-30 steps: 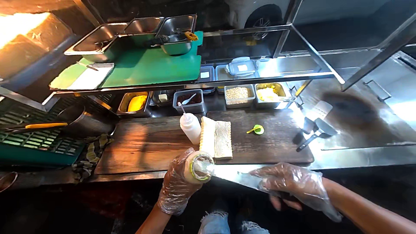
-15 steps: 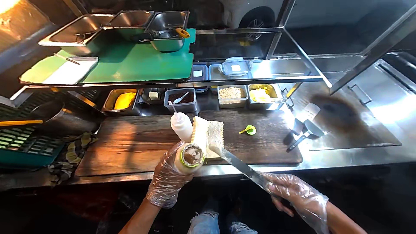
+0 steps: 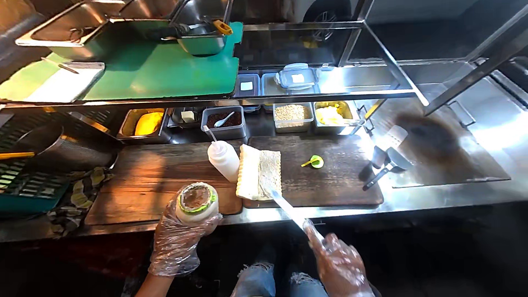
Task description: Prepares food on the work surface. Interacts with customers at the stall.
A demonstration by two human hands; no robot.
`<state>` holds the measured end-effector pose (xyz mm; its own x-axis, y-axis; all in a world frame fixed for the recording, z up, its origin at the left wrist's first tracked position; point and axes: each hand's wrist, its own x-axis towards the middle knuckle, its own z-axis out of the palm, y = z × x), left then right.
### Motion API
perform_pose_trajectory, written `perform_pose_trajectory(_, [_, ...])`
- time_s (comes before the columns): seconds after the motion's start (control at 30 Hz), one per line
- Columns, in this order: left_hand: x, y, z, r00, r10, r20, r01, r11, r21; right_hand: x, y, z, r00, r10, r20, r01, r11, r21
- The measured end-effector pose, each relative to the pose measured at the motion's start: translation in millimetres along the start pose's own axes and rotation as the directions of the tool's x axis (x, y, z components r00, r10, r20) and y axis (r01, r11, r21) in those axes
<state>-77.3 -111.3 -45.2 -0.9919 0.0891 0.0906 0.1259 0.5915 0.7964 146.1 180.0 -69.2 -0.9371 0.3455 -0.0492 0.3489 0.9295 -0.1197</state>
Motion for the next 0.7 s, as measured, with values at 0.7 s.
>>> perform_pose_trajectory(0.7, [16,-14,-8,0.998,0.032,-0.046,-0.036,0.997,-0.074,89,85,53,0.938,-0.346,-0.024,0.344,0.937,-0.055])
